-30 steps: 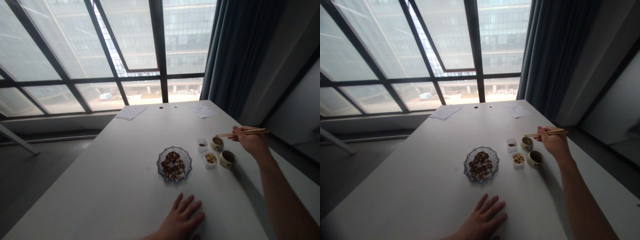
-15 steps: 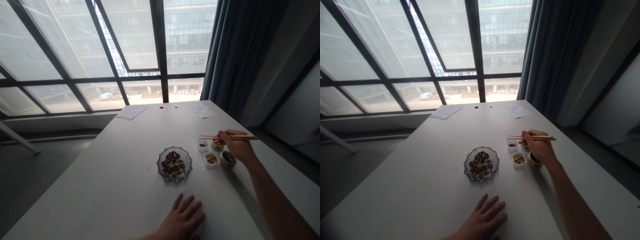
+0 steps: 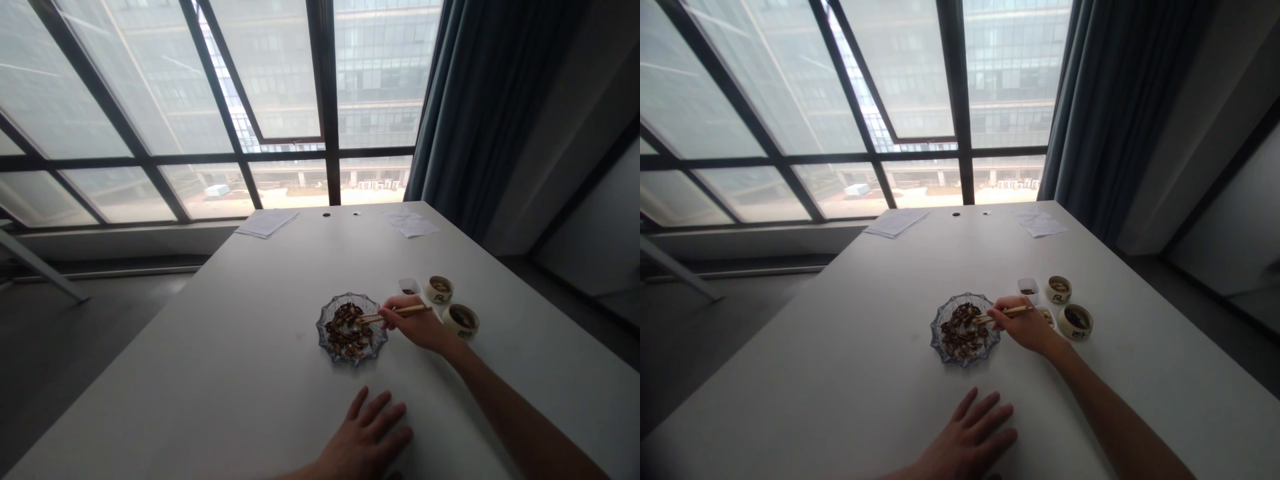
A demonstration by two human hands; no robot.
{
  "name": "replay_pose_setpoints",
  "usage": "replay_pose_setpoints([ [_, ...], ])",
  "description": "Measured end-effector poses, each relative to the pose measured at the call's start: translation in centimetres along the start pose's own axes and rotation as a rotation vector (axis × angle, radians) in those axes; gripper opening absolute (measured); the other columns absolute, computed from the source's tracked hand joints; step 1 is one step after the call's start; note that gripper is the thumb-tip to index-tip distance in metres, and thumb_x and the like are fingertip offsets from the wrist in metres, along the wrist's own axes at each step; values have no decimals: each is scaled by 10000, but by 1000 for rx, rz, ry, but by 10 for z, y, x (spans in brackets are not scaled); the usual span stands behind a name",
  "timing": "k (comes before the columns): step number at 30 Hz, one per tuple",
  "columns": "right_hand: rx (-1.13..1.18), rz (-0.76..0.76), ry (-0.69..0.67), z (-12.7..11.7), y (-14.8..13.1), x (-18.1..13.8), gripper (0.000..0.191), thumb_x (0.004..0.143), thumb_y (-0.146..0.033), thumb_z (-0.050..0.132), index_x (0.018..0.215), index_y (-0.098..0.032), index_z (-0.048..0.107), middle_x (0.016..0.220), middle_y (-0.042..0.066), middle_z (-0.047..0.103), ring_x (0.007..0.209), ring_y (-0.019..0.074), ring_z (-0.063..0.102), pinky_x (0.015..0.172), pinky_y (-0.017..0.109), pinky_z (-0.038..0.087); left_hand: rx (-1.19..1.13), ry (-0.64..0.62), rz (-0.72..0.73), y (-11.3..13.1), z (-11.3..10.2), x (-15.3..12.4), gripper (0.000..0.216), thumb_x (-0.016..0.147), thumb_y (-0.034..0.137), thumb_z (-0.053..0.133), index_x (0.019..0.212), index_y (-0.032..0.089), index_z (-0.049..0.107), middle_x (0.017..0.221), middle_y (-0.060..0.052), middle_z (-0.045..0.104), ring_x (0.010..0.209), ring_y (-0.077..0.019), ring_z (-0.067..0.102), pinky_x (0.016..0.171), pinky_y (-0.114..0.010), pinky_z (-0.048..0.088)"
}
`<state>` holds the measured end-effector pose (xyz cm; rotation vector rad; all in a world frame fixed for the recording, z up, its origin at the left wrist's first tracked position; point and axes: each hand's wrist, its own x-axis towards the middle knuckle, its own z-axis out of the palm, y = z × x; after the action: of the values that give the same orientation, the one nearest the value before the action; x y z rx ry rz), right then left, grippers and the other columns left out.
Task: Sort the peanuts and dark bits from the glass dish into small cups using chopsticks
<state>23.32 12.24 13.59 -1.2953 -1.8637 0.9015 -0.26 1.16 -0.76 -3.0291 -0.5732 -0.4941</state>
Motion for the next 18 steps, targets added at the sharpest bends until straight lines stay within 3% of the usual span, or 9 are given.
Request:
replay_pose_setpoints([
  [7, 31, 35, 23, 2, 9, 3, 389, 1000, -505, 578, 772, -215, 702, 753, 54, 811, 703, 213, 789, 620, 271, 574, -1, 36, -7, -1, 6, -1, 476, 1092, 565, 541, 1474, 281, 568, 1633, -2, 444, 1491, -295, 400, 1269, -562, 182],
  [13, 74, 44, 40, 4, 3, 1, 402, 990, -523, 581, 751, -221, 699, 738, 57, 806, 716, 235, 800, 626, 294, 598, 9, 32, 3, -2, 7, -2, 478, 1089, 560, 549, 1479, 284, 567, 1642, -4, 430, 1487, -305, 411, 1251, -569, 245],
  [18, 65, 38, 106, -16, -10, -5, 397, 965, -551, 640, 767, -216, 723, 760, 60, 813, 747, 240, 807, 645, 292, 615, 6, 25, 6, -2, 6, -2, 486, 1089, 548, 556, 1491, 275, 556, 1646, -10, 424, 1489, -312, 409, 1252, -573, 243],
])
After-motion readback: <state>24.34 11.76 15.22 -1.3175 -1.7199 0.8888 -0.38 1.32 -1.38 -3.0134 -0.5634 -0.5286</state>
